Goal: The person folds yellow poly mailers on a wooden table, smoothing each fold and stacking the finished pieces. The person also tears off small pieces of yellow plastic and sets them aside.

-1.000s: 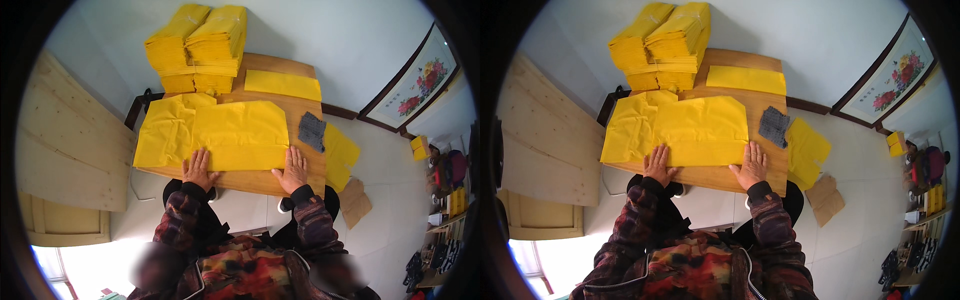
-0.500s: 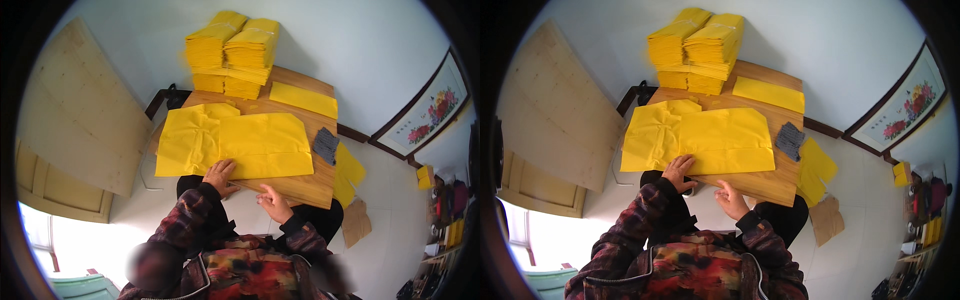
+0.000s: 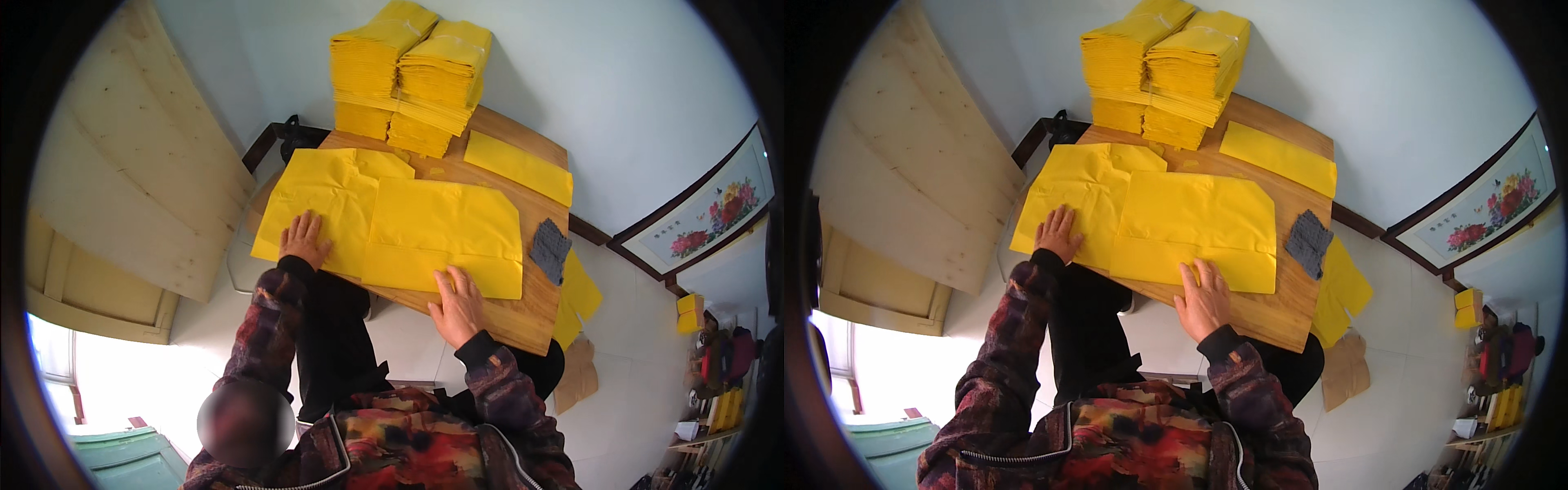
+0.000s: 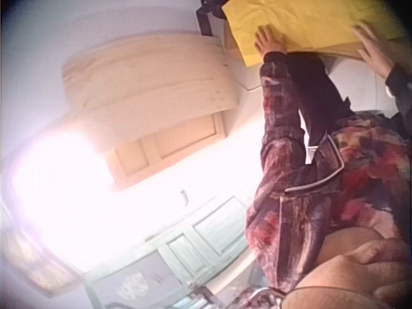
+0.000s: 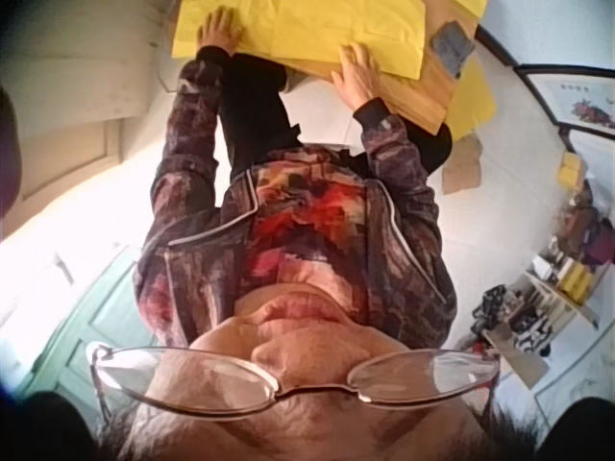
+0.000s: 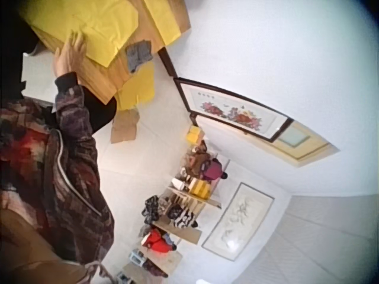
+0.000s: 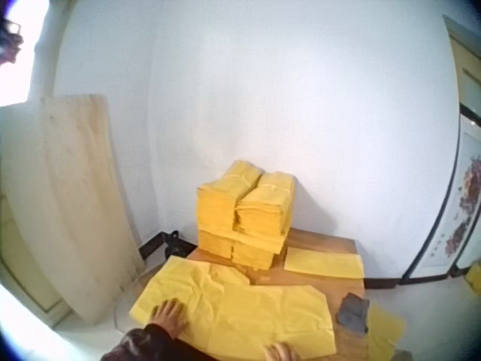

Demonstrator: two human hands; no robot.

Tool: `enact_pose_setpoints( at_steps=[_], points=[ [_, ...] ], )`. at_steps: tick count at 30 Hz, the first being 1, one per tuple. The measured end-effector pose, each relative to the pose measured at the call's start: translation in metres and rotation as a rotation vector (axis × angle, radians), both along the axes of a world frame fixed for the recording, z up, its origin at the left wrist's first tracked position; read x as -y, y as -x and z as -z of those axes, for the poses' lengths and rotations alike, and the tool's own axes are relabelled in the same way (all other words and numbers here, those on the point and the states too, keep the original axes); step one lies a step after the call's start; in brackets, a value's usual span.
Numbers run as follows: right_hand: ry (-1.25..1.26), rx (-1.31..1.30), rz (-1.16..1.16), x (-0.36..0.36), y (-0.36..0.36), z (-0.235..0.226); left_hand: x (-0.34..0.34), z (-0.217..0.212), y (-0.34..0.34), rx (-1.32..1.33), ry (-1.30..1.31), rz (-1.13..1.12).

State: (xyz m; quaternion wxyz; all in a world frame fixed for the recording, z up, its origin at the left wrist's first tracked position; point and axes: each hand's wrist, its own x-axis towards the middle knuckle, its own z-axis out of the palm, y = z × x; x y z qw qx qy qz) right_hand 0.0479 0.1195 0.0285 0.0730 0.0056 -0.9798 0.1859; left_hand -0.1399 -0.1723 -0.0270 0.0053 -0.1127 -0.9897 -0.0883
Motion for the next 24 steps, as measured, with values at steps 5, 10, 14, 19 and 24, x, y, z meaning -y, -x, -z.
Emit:
enact_pose_setpoints(
  at_steps=[5, 10, 14, 19, 24],
  points=[
    [-0.068, 0.048, 0.007, 0.006, 0.010, 0.007, 0.011, -0.015, 0.037, 0.102, 0.048, 0.081],
    [-0.038, -0.071, -0.038, -0.003, 0.012, 0.008, -0.021, -0.022, 0.017, -0.049, -0.043, 0.147],
    [-0.194, -0.003, -0.140, -0.012, 0.025, 0.004, -0.051, -0.018, -0.015, 0.067, -0.019, 0.173],
    [-0.485, 0.073, -0.245, -0.006, 0.049, 0.001, -0.052, -0.015, -0.023, 0.043, -0.086, 0.162],
    [-0.596, 0.061, -0.164, 0.004, 0.049, 0.009, -0.050, -0.010, -0.022, 0.024, -0.102, 0.169]
  ],
)
